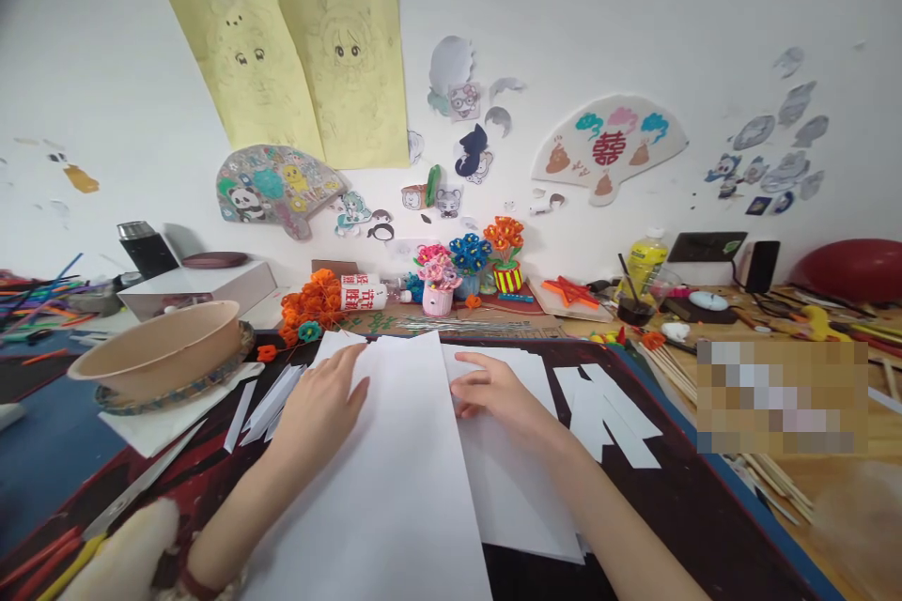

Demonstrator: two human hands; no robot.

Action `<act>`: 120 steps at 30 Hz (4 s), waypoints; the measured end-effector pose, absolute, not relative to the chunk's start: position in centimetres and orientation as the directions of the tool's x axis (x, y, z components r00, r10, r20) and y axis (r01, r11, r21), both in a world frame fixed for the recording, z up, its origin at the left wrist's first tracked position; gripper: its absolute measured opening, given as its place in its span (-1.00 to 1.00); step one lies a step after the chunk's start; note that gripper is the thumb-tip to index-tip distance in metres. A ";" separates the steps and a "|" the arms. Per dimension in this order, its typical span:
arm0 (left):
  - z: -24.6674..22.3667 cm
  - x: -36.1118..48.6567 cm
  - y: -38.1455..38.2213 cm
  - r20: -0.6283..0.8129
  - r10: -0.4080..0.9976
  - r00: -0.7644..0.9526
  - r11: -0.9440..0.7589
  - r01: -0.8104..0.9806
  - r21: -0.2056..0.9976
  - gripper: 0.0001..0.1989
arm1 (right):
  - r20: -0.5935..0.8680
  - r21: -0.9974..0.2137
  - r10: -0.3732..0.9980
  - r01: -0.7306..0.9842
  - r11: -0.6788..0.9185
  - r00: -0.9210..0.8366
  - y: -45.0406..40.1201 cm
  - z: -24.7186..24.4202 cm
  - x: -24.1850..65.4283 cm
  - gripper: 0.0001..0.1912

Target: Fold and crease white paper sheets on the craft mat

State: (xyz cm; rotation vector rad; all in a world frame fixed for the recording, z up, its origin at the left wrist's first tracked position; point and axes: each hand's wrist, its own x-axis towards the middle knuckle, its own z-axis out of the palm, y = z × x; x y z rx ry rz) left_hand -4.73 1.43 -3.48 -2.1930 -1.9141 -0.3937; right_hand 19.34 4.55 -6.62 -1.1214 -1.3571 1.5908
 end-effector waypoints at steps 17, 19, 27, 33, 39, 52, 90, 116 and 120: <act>-3.6 -7.7 3.5 0.242 0.967 -0.082 0.016 0.964 0.264 -0.52 | -0.114 -0.991 0.834 0.115 -0.062 -0.540 4.5 -5.1 21.7 0.12; -3.6 -7.8 3.7 0.164 0.981 -0.104 0.045 0.943 0.329 -0.51 | -0.140 -0.987 0.786 0.150 -0.061 -0.602 4.1 -4.1 22.6 0.14; -4.1 -6.2 3.2 0.161 0.987 0.003 -0.092 0.831 0.549 -0.42 | -0.161 -0.800 0.922 0.594 0.087 -0.352 4.9 -4.3 26.3 -0.66; -4.2 -5.5 3.1 0.150 0.988 0.030 -0.113 0.807 0.580 -0.60 | 0.036 -0.519 0.990 0.849 -0.098 0.136 6.8 -6.5 32.4 -0.85; -3.9 -5.5 3.0 0.130 0.991 0.016 -0.084 0.836 0.542 -0.69 | 0.004 -0.431 0.997 0.900 -0.066 0.075 6.4 -7.6 34.8 -0.57; -3.8 -5.7 2.9 0.104 0.995 -0.005 -0.062 0.768 0.637 -0.93 | -0.117 -0.570 0.981 0.798 -0.194 0.155 6.2 -6.7 35.2 -0.69; -4.0 -3.6 2.1 -0.081 0.997 0.003 0.042 0.833 0.551 -0.65 | 0.408 -0.407 0.839 0.751 0.519 -0.359 -0.7 -6.8 15.6 -0.85; -5.4 -2.3 0.1 0.149 0.969 0.198 -0.193 0.980 -0.048 -0.81 | 0.660 -0.041 0.608 0.787 0.615 -0.441 -0.9 -11.1 14.4 -0.64; -5.8 -2.0 -0.9 0.087 0.957 0.277 -0.270 0.959 -0.088 -0.59 | 0.614 -0.057 0.627 0.766 0.641 -0.479 -1.1 -10.9 14.8 -0.58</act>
